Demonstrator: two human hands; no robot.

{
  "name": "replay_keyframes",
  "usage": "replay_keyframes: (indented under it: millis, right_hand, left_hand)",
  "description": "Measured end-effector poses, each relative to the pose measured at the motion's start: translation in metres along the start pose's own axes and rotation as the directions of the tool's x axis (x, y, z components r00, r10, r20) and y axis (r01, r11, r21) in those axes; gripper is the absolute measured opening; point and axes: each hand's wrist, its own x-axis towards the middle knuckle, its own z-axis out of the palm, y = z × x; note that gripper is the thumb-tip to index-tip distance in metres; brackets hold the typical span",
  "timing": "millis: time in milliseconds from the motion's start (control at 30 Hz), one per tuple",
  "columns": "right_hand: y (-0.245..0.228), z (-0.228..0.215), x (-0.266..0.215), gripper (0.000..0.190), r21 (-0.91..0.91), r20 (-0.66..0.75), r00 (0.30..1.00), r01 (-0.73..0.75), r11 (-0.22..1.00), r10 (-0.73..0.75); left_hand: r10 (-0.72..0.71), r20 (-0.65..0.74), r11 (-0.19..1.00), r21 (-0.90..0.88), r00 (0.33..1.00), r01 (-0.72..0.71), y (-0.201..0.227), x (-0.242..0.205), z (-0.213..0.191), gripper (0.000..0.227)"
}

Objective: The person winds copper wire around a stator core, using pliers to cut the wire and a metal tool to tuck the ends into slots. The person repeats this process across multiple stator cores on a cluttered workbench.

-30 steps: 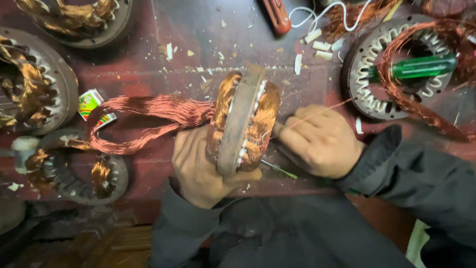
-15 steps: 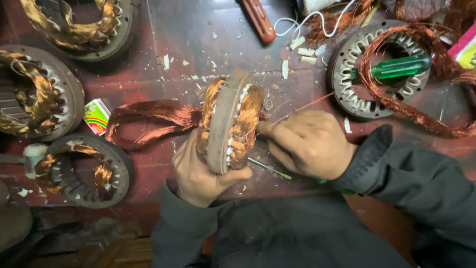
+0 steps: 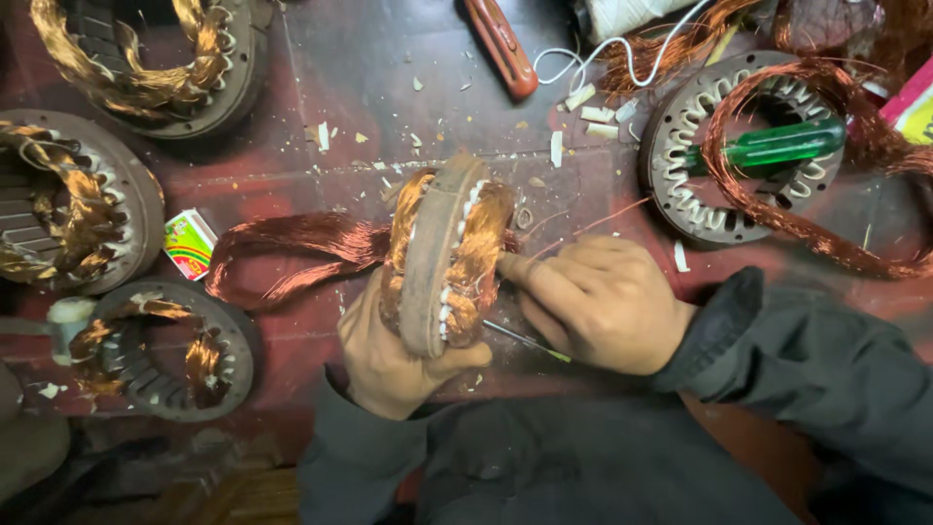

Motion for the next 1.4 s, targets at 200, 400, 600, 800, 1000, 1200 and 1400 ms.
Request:
replay_keyframes:
  millis: [200, 400, 600, 800, 1000, 1200, 1400]
  right_hand:
    - [-0.008, 0.013, -0.008, 0.035, 0.072, -0.036, 0.999, 0.021, 0.997, -0.018]
    - [-0.006, 0.018, 0.0, 0.031, 0.165, 0.006, 0.998, -0.063, 0.984, 0.062]
    - [-0.006, 0.011, -0.006, 0.039, 0.228, -0.021, 0.994, -0.1, 0.969, 0.108]
    - [-0.005, 0.005, -0.003, 0.026, 0.18, -0.059, 0.995, -0.069, 0.981, 0.081]
    - [0.006, -0.004, 0.01, 0.041, -0.079, -0.059, 0.971, 0.225, 0.971, -0.23]
    - [0.01, -0.007, 0.017, 0.037, -0.254, -0.043, 0.943, 0.308, 0.917, -0.329]
    - [0.015, -0.005, 0.021, 0.039, -0.185, -0.003, 0.952, 0.3, 0.936, -0.306]
  left_hand:
    - [-0.019, -0.031, 0.999, 0.037, 0.999, 0.021, -0.005, -0.006, 0.004, 0.095]
    - [-0.042, -0.014, 0.999, 0.007, 0.999, 0.042, -0.008, -0.007, 0.002, 0.097]
    - [-0.086, -0.018, 0.996, -0.012, 0.996, 0.085, -0.011, -0.012, 0.004, 0.097]
    - [-0.114, 0.0, 0.993, -0.007, 0.993, 0.114, -0.01, -0.012, 0.001, 0.097]
    - [-0.152, 0.031, 0.985, -0.082, 0.988, 0.154, -0.011, -0.01, -0.002, 0.096]
    - [-0.144, 0.021, 0.987, -0.065, 0.989, 0.145, -0.014, -0.011, -0.002, 0.093]
    - [-0.121, 0.013, 0.991, -0.053, 0.993, 0.122, -0.013, -0.01, -0.002, 0.092]
